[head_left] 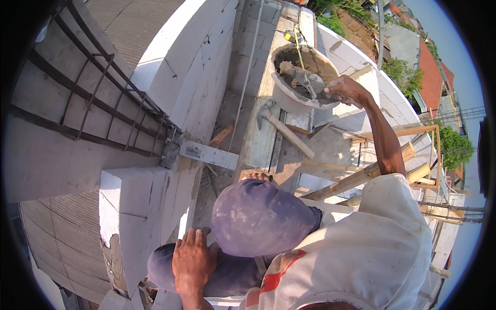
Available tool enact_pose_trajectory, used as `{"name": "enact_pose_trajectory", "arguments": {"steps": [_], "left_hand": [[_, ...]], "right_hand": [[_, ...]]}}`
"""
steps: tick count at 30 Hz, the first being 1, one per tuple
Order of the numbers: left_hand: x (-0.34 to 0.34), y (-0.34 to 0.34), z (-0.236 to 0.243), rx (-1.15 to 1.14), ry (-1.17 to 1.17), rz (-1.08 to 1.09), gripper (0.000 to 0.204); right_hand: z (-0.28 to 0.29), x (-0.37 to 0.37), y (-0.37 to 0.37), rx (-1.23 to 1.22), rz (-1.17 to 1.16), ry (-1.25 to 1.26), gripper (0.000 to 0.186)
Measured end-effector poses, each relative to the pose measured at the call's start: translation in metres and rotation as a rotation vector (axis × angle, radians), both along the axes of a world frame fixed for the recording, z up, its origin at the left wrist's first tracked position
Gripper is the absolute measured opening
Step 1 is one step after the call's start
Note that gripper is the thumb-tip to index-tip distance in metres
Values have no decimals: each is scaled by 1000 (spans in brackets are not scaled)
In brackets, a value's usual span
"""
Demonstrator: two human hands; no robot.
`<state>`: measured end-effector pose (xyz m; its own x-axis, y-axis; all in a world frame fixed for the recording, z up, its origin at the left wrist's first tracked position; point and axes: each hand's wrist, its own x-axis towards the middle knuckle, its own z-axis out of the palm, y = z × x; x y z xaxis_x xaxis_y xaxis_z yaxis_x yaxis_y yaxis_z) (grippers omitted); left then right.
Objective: The person applies mortar to a roof structure using a trowel and places white rectangular tiles into the gaps. They use a hammer to tap the tiles into position and secure them with nails. The person also handles a bucket of mortar and uses a string line for alignment.
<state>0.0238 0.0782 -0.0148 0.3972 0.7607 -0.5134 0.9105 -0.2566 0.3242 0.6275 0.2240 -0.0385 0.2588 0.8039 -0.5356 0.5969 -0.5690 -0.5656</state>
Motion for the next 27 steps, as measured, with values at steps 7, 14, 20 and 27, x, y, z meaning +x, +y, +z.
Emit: {"name": "enact_pose_trajectory", "arguments": {"steps": [7,14,20,27], "left_hand": [[-3,-1,3,-23,11,-2,41],[-2,-10,13,35,-58,-2,45],[-8,-15,11,17,-49,27,46],[-20,-40,4,240,-109,-47,34]], "right_hand": [[-20,-4,-39,252,-250,21,30],[11,-30,-42,443,-284,80,30],[31,-132,-32,348,-67,244,32],[19,-281,-19,10,396,752,32]]}}
